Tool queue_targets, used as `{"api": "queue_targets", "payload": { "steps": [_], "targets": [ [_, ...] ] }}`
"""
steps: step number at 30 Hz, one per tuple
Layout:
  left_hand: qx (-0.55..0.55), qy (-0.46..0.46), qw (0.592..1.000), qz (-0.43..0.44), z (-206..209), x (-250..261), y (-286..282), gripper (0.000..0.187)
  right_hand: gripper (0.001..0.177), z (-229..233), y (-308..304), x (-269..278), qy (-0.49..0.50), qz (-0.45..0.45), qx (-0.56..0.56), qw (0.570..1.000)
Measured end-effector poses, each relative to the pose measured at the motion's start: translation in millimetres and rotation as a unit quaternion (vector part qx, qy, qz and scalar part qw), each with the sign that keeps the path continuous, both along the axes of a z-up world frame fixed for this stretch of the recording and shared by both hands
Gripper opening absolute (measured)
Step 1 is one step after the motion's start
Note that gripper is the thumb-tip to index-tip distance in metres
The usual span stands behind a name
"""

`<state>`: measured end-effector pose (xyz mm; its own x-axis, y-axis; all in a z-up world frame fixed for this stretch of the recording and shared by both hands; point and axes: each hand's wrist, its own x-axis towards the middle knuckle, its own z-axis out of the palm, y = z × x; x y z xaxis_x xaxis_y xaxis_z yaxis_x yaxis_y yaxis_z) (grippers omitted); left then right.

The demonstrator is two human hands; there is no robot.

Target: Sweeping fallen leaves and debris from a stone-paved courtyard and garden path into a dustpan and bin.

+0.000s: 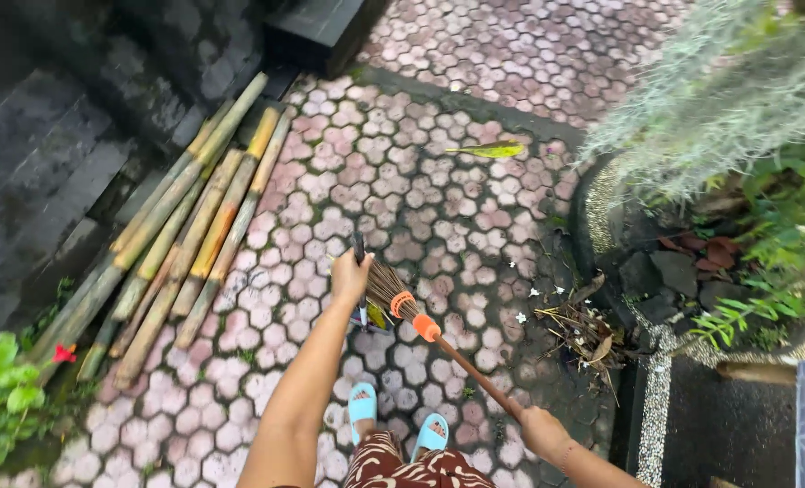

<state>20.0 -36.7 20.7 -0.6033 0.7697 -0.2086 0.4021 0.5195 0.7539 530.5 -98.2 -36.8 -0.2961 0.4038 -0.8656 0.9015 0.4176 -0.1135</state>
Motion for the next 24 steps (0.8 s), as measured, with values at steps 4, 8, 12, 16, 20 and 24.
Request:
{"api": "queue_targets", "payload": {
  "steps": [4, 8, 12, 16, 20, 24],
  "targets": [
    [-0.023, -0.007, 0.999, -0.043, 4, -31, 44, 0.031, 0.081, 11, -7, -47, -0.017, -0.097, -0.008, 0.995],
    [-0.022, 0.006, 0.997, -0.077, 1, -74, 91, 0.036, 0.080, -12, -5, -87, 0.058, -0.149, 0.047, 0.986],
    [0.037, 0.062, 0.990, -0.119, -24, -122, 143, 0.039, 0.085, -36, -6, -136, 0.088, -0.168, 0.119, 0.975],
    [0.028, 0.011, 0.984, -0.173, 17, -130, 189, 0.053, 0.063, -10, 0, -195, 0.076, -0.293, 0.091, 0.949],
    [-0.047, 0.009, 0.981, -0.187, 29, -138, 234, 0.038, 0.066, -15, 17, -228, 0.073, -0.280, 0.105, 0.951],
    [-0.048, -0.060, 0.981, -0.181, 54, -137, 277, 0.031, 0.074, -13, 49, -239, 0.062, -0.308, 0.092, 0.945]
  ]
}}
